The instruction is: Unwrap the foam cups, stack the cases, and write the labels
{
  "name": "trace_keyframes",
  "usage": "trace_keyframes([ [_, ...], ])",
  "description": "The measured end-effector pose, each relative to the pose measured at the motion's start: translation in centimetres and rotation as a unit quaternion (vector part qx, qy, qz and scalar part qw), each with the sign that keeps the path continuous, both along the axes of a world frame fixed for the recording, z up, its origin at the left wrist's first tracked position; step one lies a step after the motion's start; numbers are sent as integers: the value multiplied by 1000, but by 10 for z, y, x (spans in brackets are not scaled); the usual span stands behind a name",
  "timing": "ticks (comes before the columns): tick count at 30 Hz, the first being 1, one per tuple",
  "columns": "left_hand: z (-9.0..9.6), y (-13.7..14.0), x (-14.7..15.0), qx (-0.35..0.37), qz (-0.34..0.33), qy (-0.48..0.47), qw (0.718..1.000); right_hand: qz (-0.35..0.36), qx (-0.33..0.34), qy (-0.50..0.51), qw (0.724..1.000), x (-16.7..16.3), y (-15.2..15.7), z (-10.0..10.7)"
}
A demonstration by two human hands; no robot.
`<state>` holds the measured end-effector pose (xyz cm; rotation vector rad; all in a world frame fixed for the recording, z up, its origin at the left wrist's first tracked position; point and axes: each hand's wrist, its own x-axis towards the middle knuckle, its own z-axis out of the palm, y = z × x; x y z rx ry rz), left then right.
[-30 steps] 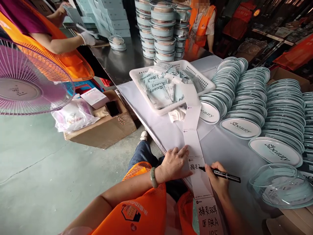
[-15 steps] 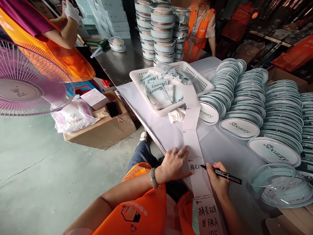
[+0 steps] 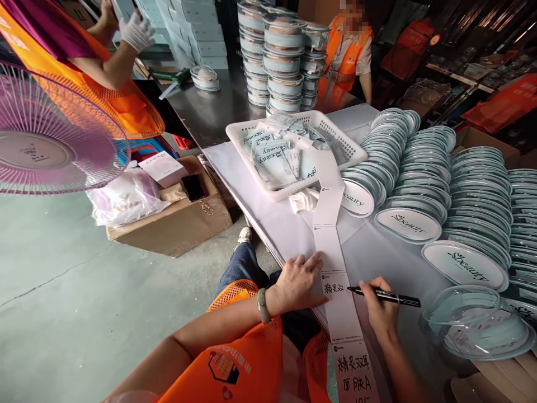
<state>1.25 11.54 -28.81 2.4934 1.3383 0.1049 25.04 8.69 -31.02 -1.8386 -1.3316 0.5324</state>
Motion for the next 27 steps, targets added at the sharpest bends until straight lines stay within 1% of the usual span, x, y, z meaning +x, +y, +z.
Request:
trace_keyframes([
  [1,0,0,0,0,0,0,1000,16,-8,-4,1000,1,1,1],
  [2,1,0,0,-1,1,1,1000,29,-2,-10,1000,1,1,2],
  [5,2,1,0,-6,1,6,1000,50,36,-30,998,-1,2,3],
  [8,2,1,1,-12,-3,12,1000,67,55,-51,995,-3,3,2],
  [13,2,1,2,-18,0,15,1000,65,90,-56,992,-3,4,0],
  [15,1,1,3,-18,0,16,1000,68,93,-54,992,-1,3,-1],
  [19,1,1,2,-17,1,17,1000,100,96,-60,989,2,3,-3],
  [24,1,1,2,-21,1,21,1000,91,108,-59,988,3,5,-2],
  [27,1,1,2,-20,0,23,1000,110,110,-54,986,4,5,-3],
])
